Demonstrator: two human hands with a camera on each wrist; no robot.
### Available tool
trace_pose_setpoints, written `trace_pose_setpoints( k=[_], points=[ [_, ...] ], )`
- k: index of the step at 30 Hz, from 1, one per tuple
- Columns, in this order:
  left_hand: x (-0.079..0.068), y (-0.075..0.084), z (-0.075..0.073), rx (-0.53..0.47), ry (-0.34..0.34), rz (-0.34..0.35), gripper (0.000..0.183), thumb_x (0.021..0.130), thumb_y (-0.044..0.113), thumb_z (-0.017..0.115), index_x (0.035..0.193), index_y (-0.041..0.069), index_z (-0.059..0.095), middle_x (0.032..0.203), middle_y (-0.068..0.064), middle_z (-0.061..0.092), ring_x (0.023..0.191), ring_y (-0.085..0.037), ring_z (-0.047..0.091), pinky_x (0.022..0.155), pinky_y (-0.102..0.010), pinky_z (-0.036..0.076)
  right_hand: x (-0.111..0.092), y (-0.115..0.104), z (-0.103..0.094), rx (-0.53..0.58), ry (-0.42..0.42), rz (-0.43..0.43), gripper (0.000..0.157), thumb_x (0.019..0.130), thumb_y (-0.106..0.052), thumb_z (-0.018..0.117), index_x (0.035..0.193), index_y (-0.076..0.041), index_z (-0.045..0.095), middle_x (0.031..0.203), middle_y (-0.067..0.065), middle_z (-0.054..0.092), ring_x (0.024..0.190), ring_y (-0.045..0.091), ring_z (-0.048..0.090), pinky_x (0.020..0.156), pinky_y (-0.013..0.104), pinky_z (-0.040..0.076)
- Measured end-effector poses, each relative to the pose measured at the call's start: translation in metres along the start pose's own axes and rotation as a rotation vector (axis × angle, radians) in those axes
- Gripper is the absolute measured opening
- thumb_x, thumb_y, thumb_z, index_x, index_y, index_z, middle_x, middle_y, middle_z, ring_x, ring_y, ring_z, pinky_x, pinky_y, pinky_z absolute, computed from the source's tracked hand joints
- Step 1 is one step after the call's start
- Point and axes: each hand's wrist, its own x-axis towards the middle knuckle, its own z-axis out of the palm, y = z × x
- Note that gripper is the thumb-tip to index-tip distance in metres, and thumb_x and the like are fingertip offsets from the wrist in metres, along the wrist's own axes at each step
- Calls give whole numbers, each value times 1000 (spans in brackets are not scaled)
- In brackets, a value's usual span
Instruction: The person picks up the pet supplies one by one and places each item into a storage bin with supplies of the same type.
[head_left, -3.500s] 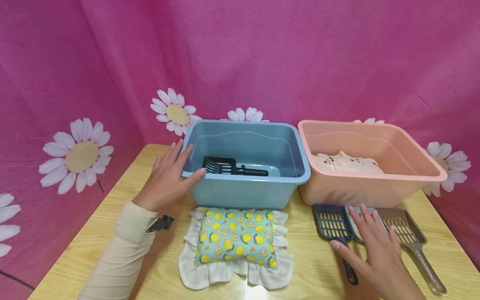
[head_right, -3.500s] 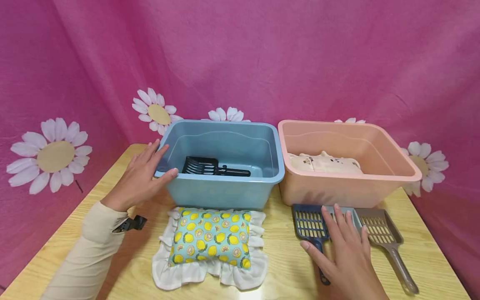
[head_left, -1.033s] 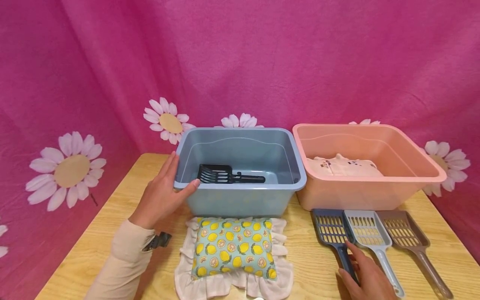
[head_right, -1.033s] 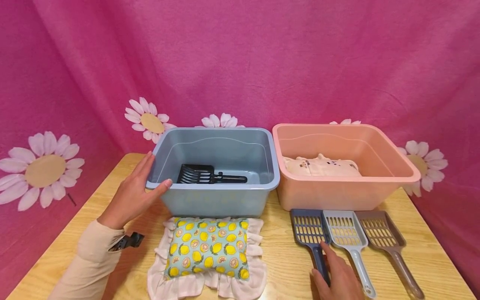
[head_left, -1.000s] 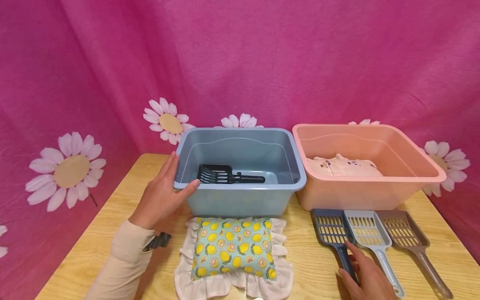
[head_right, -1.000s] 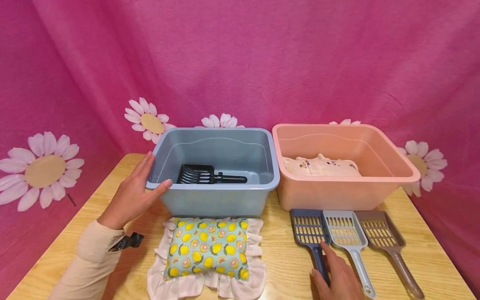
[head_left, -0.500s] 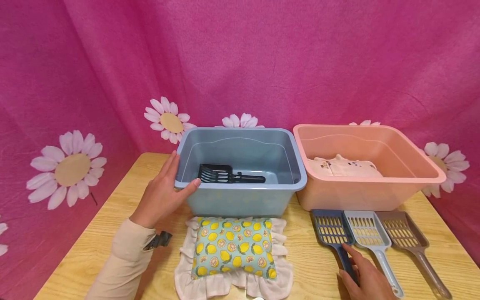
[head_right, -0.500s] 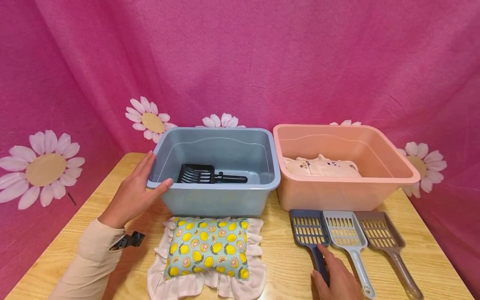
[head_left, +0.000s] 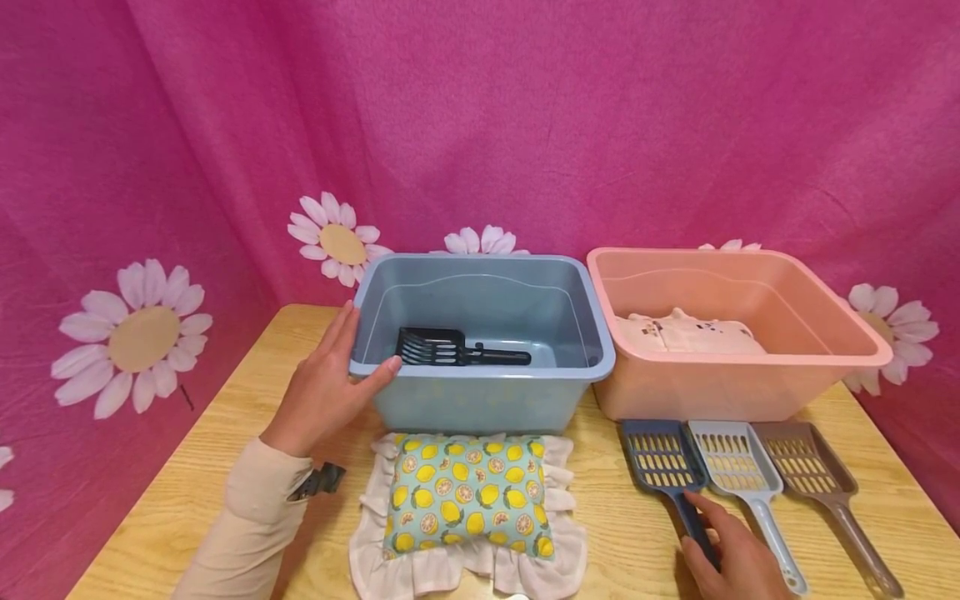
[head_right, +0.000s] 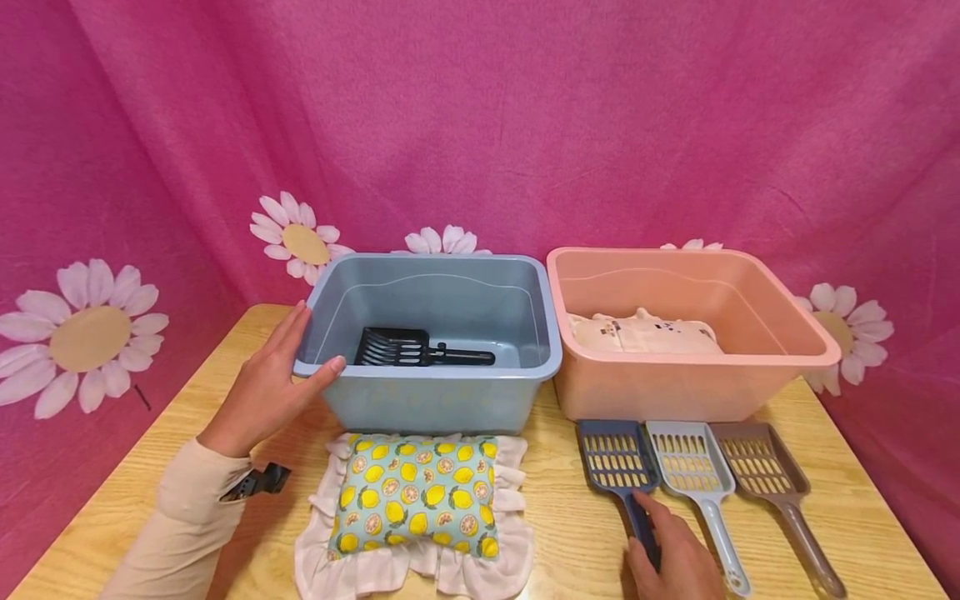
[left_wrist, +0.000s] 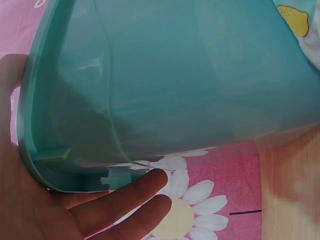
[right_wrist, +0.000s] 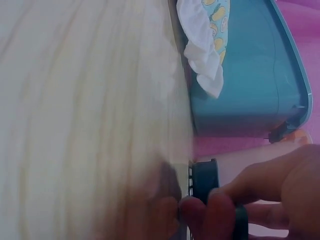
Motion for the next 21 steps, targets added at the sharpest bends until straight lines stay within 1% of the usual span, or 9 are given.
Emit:
trace_pose_setpoints(
  k=[2,5,8,9,11,15,16,18,21],
  points=[
    [0,0,0,0,1,-1,95,87,62,55,155,10,15,160,-10,15,138,-39,32,99,-62,40,0,1,1,-1,19,-9,55,85,-14,68,133,3,48,100,15,65,68,13,61,61,33,51],
    [-1,0,-1,7,2,2,94,87,62,55,155,8,16,160,-10,15,138,-39,32,99,-61,40,-2,1,2,-2,74,-39,53,83,-11,67,131,3,50,97,13,63,66,12,57,58,31,47],
    [-1,0,-1,6,3,1,95,87,62,55,155,9,16,160,-10,15,138,-39,31,98,-61,40,-3,2,2,-16,132,-78,51,80,-8,66,129,3,53,94,12,61,69,14,54,57,32,45],
    [0,0,-1,6,4,1,95,87,62,55,155,9,16,160,-10,15,139,-39,31,98,-61,40,-2,2,2,-20,133,-77,51,80,-8,65,129,3,53,94,11,60,71,16,54,58,33,45],
    [0,0,-1,6,5,1,95,87,63,54,155,9,16,160,-9,15,139,-38,31,98,-61,41,-1,3,0,-22,106,-61,52,80,-8,64,130,4,52,96,12,60,75,18,55,60,35,46],
    [0,0,-1,8,-9,-4,96,87,63,55,155,10,14,160,-10,14,139,-39,30,97,-61,41,3,4,-2,-19,-3,24,57,82,-10,61,135,5,45,100,14,60,80,21,56,64,37,46],
    [0,0,-1,8,-14,-7,96,87,63,55,155,10,14,160,-10,14,139,-39,30,97,-61,41,3,5,-2,-20,-3,24,57,82,-10,60,135,6,45,102,16,61,81,22,57,65,38,47],
    [-1,1,-1,8,-21,-11,97,86,64,55,156,10,13,161,-10,14,140,-38,29,97,-61,41,2,6,1,-22,54,-15,57,80,-8,61,133,6,47,100,16,61,81,23,57,65,39,47],
    [0,1,-1,7,-19,-11,97,86,64,54,156,10,14,161,-10,14,140,-38,29,97,-60,42,-1,8,8,-33,203,-113,53,75,-3,62,127,6,52,97,17,62,80,25,58,63,40,48]
  ],
)
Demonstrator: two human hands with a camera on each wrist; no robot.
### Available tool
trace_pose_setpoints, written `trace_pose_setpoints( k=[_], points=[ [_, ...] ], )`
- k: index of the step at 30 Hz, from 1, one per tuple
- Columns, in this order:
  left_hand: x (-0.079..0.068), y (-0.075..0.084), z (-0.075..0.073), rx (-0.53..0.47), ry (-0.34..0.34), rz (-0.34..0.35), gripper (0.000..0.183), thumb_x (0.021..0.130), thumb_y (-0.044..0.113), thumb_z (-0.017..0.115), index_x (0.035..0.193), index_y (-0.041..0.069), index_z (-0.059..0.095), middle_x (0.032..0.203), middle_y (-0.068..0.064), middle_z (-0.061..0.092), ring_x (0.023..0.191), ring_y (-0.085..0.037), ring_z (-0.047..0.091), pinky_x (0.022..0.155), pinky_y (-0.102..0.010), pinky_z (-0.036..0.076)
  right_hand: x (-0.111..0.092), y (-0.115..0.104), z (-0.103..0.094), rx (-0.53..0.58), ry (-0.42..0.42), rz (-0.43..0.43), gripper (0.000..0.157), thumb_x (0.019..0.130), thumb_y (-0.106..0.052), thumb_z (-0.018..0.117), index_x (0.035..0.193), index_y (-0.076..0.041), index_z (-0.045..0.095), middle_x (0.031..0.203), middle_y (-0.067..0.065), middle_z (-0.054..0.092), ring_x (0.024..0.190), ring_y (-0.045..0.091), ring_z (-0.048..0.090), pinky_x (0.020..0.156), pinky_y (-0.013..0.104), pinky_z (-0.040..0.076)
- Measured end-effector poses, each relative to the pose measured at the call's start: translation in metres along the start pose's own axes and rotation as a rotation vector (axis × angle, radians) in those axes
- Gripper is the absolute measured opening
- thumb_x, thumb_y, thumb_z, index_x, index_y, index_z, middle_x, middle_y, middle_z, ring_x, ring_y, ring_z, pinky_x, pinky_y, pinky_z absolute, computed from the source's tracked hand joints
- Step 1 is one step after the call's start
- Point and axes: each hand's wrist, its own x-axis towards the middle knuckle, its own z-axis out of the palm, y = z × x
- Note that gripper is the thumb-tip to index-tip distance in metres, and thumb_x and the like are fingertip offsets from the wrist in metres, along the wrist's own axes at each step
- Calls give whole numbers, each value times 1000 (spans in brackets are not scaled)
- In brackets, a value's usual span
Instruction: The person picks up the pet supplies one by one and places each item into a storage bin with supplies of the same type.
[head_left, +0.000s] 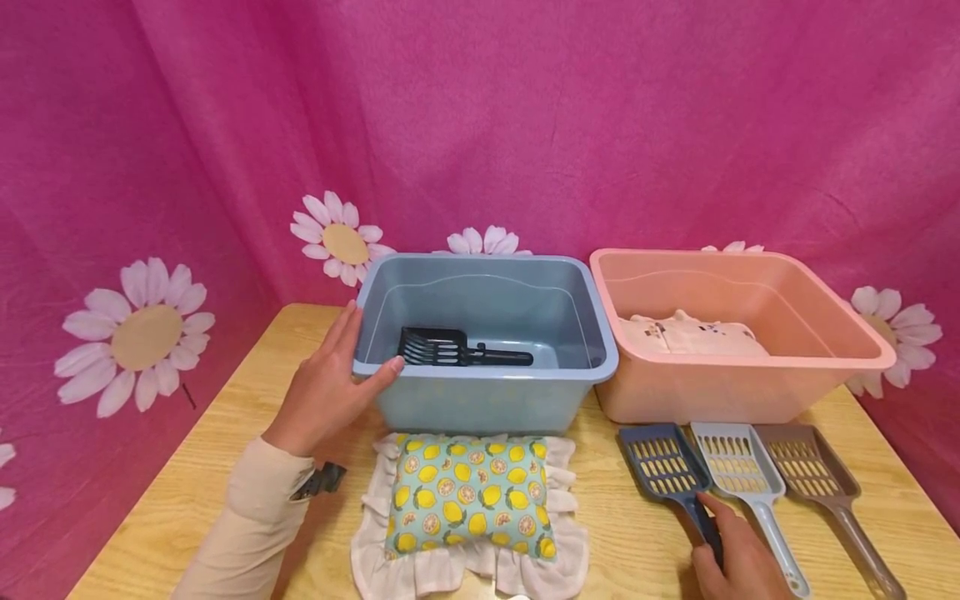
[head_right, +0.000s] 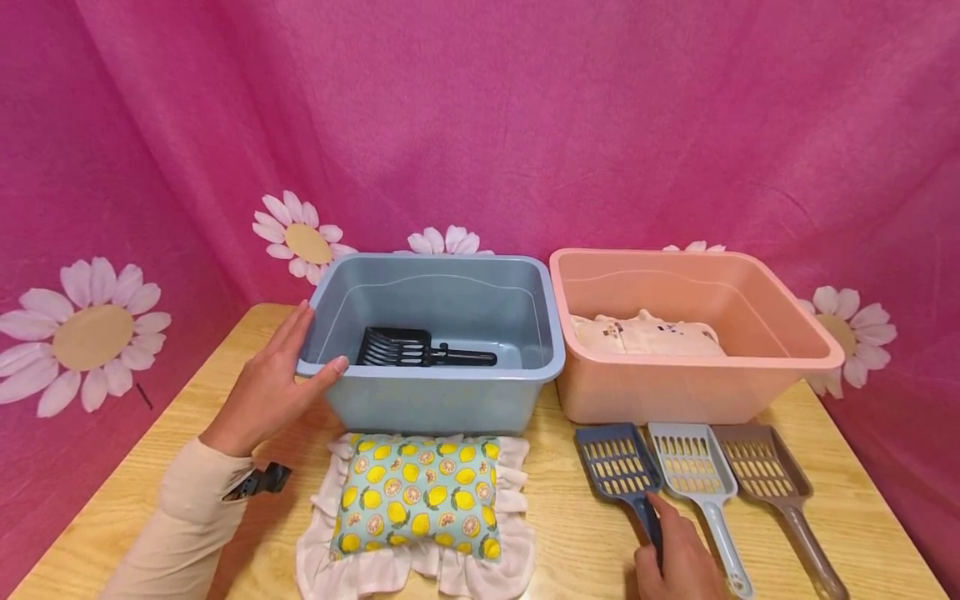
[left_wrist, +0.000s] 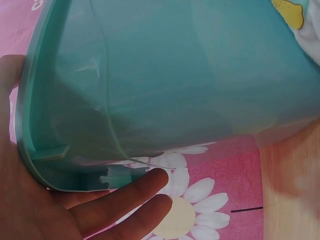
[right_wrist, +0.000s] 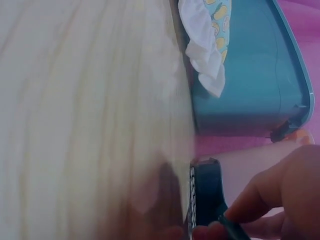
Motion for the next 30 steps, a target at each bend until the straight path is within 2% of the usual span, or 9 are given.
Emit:
trace_pose_setpoints(
  k=[2,4,7,10,14,19,21,27,30],
  points=[
    [0,0,0,4,6,5,97,86,64,54,155,10,14,160,-10,14,140,-38,29,97,-60,42,-2,1,3,-6,75,-50,51,75,-1,64,124,6,54,97,18,63,81,27,59,61,39,47],
    [0,0,0,6,9,10,96,87,64,54,155,9,15,160,-11,14,139,-38,30,97,-60,41,-2,2,4,0,95,-67,50,76,-1,65,124,7,53,99,22,63,84,32,61,63,43,48],
    [0,-1,0,6,8,11,96,87,64,54,155,9,15,160,-11,14,139,-39,30,97,-61,41,0,2,2,5,50,-35,47,83,-6,65,126,8,51,105,27,62,89,38,63,67,47,50],
    [1,-1,0,-1,12,14,96,87,64,54,155,9,15,160,-10,14,139,-39,31,98,-61,41,1,-2,-3,12,-38,58,46,92,-15,60,131,7,48,111,29,60,93,42,62,70,53,50],
    [1,-2,1,-9,19,20,95,87,64,53,155,10,15,160,-10,14,138,-39,32,98,-62,40,1,-7,-8,4,-76,124,44,98,-23,53,134,2,48,101,21,63,80,32,64,62,47,51],
    [1,-3,1,-12,18,14,96,87,65,53,155,10,14,161,-9,13,138,-39,32,98,-63,39,0,-10,-8,-3,35,59,35,97,-17,56,128,1,55,87,9,66,66,20,61,53,38,47],
    [0,-3,1,-15,18,11,96,87,65,53,156,11,14,161,-8,12,138,-39,32,98,-63,39,1,-11,-8,-4,54,48,34,96,-15,58,126,1,56,84,7,66,65,19,60,52,37,47],
    [1,-3,2,-31,14,12,97,86,65,55,156,12,14,161,-7,13,138,-39,33,96,-62,41,2,-11,-15,-2,-13,75,38,95,-19,59,128,-1,57,86,5,66,69,17,61,56,37,49],
    [0,-3,1,-29,17,18,96,86,64,55,155,11,15,161,-8,13,138,-38,32,97,-63,40,0,-13,-16,-6,20,54,36,94,-18,61,127,-4,58,86,4,67,68,15,61,55,34,48]
  ],
)
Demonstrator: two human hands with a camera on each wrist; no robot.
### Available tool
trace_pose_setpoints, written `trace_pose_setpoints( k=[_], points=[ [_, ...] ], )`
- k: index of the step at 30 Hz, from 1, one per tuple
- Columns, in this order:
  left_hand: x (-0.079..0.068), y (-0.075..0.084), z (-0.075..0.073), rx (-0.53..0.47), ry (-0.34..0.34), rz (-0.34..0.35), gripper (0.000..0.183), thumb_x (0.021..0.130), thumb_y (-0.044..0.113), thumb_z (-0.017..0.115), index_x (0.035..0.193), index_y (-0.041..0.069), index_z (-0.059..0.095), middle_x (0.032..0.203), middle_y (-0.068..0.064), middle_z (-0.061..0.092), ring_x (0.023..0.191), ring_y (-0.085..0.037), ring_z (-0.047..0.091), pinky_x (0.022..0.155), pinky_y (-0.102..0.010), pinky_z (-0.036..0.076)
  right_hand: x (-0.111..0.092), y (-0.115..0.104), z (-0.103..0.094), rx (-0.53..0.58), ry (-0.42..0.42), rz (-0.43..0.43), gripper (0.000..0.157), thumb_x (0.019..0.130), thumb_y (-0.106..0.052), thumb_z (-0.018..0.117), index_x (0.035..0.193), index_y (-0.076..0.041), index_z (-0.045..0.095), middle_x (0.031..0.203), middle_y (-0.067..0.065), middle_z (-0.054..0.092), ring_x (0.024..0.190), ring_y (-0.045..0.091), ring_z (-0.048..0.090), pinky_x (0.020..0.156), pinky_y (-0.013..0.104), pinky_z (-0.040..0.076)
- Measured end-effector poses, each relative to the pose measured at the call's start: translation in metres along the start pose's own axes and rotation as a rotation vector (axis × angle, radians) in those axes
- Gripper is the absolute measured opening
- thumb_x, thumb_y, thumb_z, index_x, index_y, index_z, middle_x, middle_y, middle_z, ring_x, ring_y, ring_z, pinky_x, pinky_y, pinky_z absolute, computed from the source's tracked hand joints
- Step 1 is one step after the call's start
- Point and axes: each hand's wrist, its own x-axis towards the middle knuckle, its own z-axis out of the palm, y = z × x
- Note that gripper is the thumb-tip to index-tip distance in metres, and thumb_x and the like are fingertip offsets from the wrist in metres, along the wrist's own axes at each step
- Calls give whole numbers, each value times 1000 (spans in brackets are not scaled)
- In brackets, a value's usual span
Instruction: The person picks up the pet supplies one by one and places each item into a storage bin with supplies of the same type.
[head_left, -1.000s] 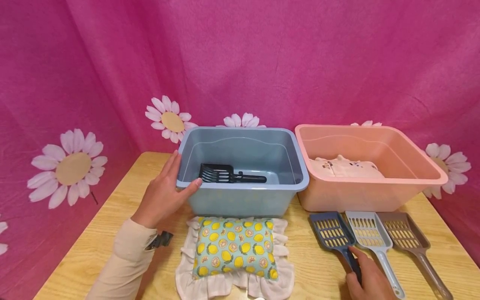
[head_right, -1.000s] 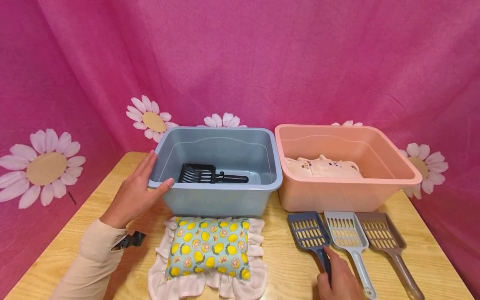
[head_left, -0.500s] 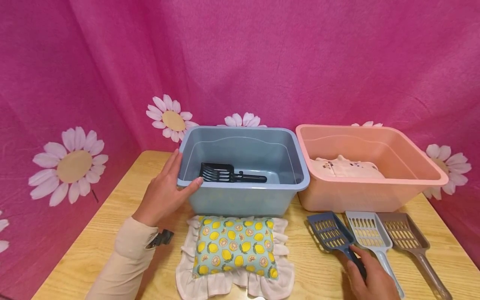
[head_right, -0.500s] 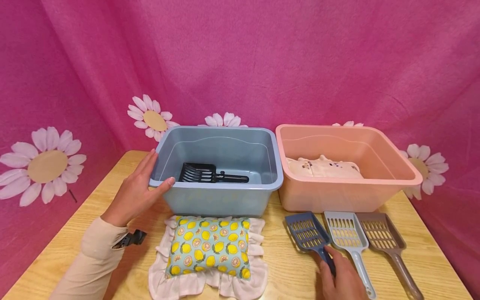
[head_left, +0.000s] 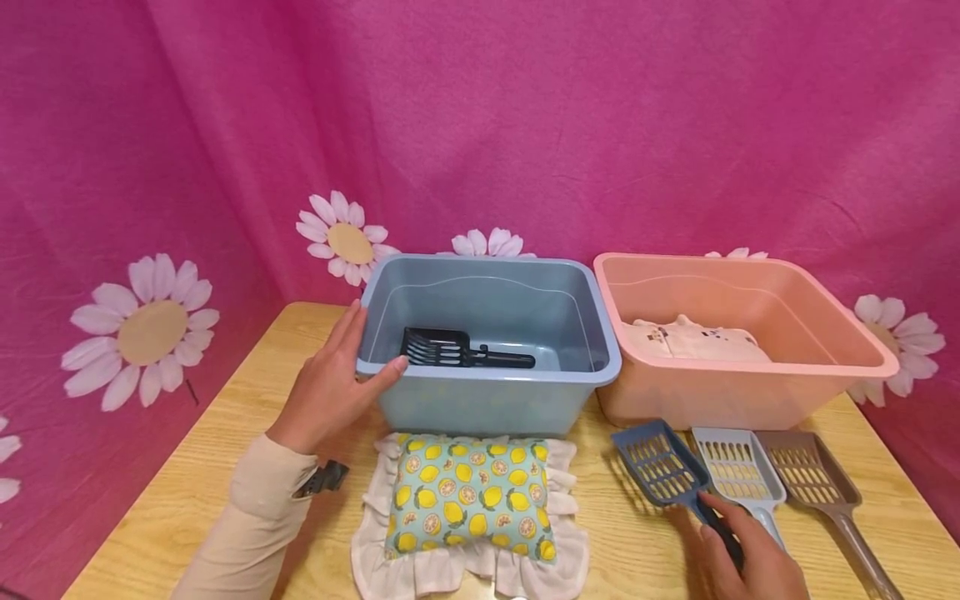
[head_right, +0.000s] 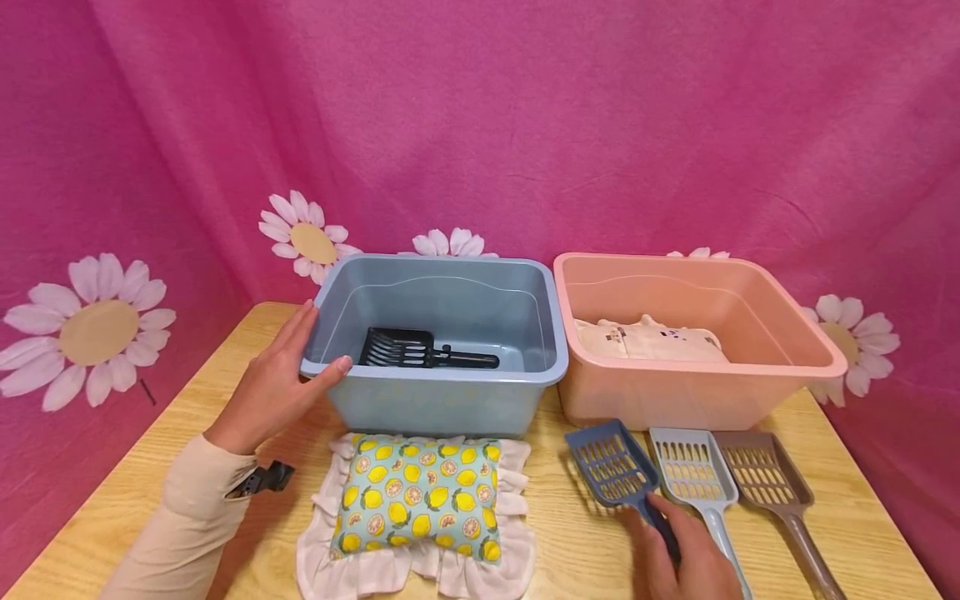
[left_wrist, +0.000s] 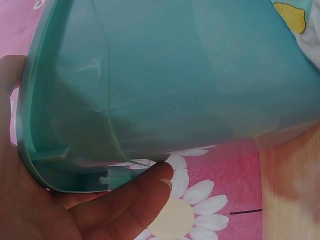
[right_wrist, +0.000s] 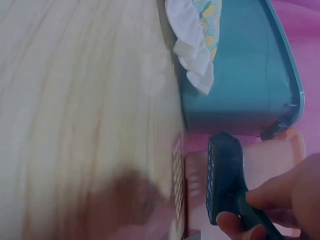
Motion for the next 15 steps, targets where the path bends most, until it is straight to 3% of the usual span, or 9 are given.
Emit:
trace_pose_setpoints(
  k=[5,8,15],
  points=[
    [0,1,0,-5,3,11,96,87,64,55,155,10,15,160,-10,14,137,-39,33,97,-63,40,-4,-1,0,-14,104,-49,33,91,-16,65,123,-7,63,92,9,69,70,23,65,52,35,50],
    [0,2,0,-12,4,7,96,86,64,55,155,10,15,160,-9,14,136,-40,34,97,-63,41,-6,0,-2,-15,153,-99,33,89,-14,67,121,-8,65,101,13,70,81,34,67,56,40,53],
    [-1,2,0,-19,17,-8,95,86,63,56,155,11,16,160,-9,16,135,-41,35,97,-62,41,-4,3,-6,-38,219,-119,33,86,-15,71,119,-13,69,97,7,72,76,9,65,54,29,51]
  ],
)
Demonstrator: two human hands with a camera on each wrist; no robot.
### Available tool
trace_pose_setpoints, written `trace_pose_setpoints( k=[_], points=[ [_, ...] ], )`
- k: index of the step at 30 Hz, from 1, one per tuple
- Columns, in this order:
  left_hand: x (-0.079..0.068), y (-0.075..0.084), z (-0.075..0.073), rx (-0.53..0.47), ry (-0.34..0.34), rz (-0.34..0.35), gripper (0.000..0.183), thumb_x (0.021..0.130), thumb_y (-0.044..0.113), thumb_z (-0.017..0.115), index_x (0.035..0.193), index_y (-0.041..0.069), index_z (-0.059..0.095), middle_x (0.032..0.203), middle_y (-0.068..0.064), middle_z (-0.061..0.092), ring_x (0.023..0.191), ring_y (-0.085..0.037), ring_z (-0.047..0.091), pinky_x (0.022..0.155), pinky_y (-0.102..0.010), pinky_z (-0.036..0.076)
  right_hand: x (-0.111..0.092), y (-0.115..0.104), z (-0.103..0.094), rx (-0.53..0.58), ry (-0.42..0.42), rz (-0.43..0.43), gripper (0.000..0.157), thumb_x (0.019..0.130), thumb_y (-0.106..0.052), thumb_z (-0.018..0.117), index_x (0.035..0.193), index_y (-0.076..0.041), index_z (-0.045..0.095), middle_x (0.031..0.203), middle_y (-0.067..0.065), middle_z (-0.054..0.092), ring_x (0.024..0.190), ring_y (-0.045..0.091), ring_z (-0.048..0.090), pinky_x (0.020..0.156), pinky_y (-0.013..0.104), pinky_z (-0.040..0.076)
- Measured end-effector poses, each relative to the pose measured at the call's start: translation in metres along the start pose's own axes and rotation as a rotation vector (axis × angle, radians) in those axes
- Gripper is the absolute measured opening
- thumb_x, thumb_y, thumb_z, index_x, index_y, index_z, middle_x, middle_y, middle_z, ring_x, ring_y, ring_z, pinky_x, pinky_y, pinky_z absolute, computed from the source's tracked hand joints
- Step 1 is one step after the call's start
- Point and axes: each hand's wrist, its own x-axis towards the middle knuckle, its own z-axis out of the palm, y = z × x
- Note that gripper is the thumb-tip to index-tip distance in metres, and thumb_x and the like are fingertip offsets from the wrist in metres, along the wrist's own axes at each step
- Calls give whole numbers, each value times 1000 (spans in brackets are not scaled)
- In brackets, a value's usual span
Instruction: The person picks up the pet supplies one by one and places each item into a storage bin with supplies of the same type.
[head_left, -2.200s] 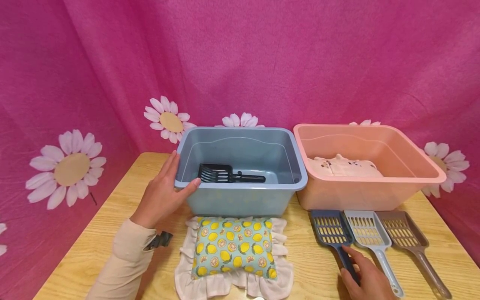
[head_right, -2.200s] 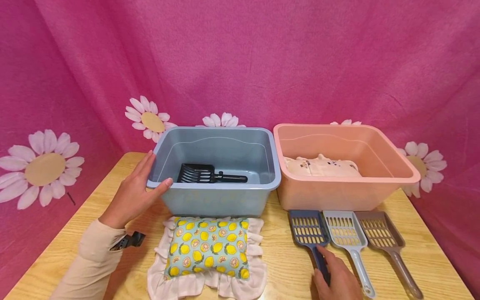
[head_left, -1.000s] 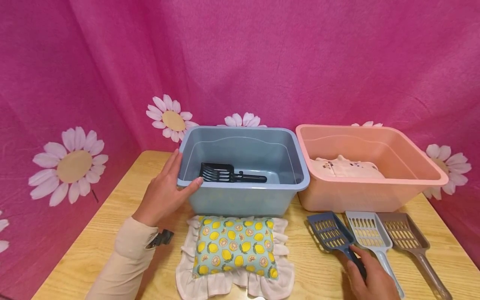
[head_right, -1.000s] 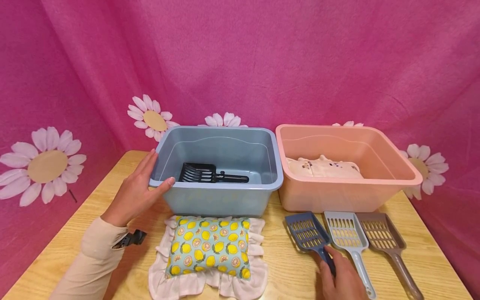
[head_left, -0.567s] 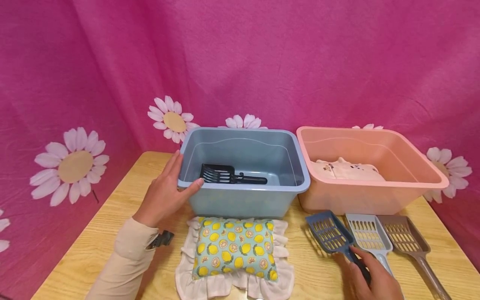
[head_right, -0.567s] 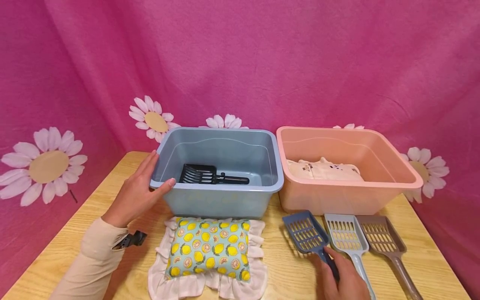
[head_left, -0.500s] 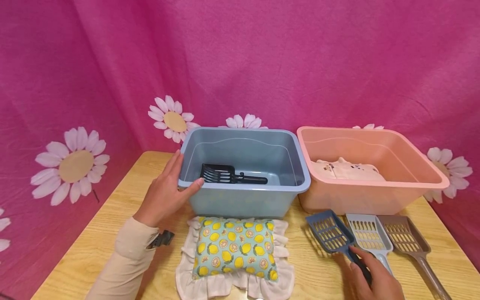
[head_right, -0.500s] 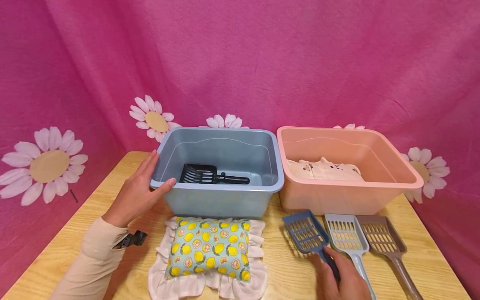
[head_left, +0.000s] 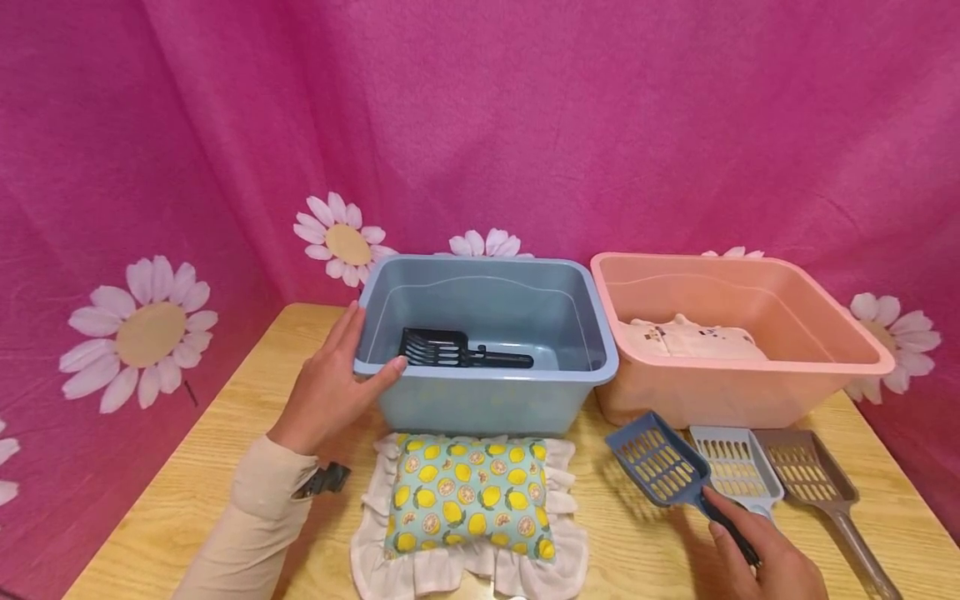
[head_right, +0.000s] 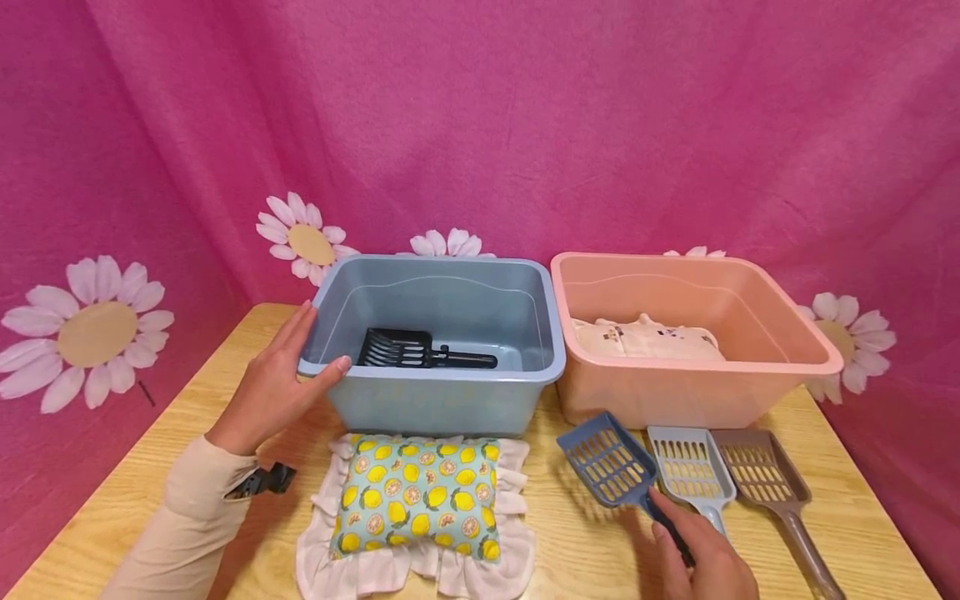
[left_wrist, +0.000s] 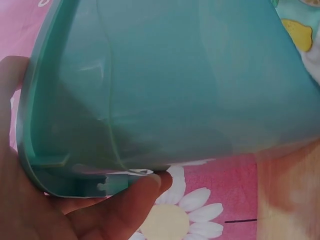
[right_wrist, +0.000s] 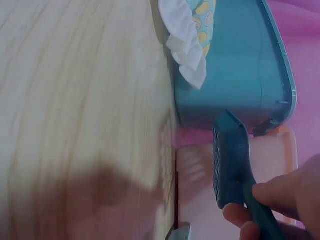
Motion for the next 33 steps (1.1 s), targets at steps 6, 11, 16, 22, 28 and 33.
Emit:
trace_pose_setpoints(
  k=[6,11,16,22,28,33],
  points=[
    [-1,0,-3,-3,-1,-22,97,84,63,59,155,10,18,159,-11,17,136,-41,33,97,-63,40,1,-1,-3,-2,19,-19,34,83,-13,75,117,-11,70,94,7,73,73,22,66,54,35,51],
    [0,1,-5,4,-13,-34,98,83,63,60,155,10,19,159,-12,17,137,-41,32,96,-63,41,1,-3,-5,-8,64,-14,36,80,-12,76,116,-13,71,97,7,73,76,28,64,56,41,49],
    [3,5,-5,19,-4,-33,97,82,65,60,155,14,21,160,-12,16,134,-43,35,94,-66,41,3,-4,-9,20,118,-35,39,78,-10,78,115,-16,71,98,6,73,88,-7,57,65,20,46],
    [6,11,-3,33,-8,-39,99,80,69,58,155,16,20,160,-10,13,132,-44,36,94,-68,39,5,-10,-13,25,99,27,35,79,-17,79,114,-18,72,99,4,73,86,-14,54,66,2,38],
    [7,14,-3,60,-42,-60,101,80,70,56,155,13,19,161,-9,9,133,-44,35,95,-67,39,6,-16,-16,16,101,57,34,79,-21,80,112,-20,73,96,2,73,82,-11,56,65,1,38],
    [7,12,-4,58,-55,-62,103,79,70,59,155,16,19,162,-7,8,133,-44,35,95,-67,39,7,-17,-23,57,107,58,34,80,-20,79,113,-22,73,95,3,73,77,-17,49,62,1,39]
  ],
)
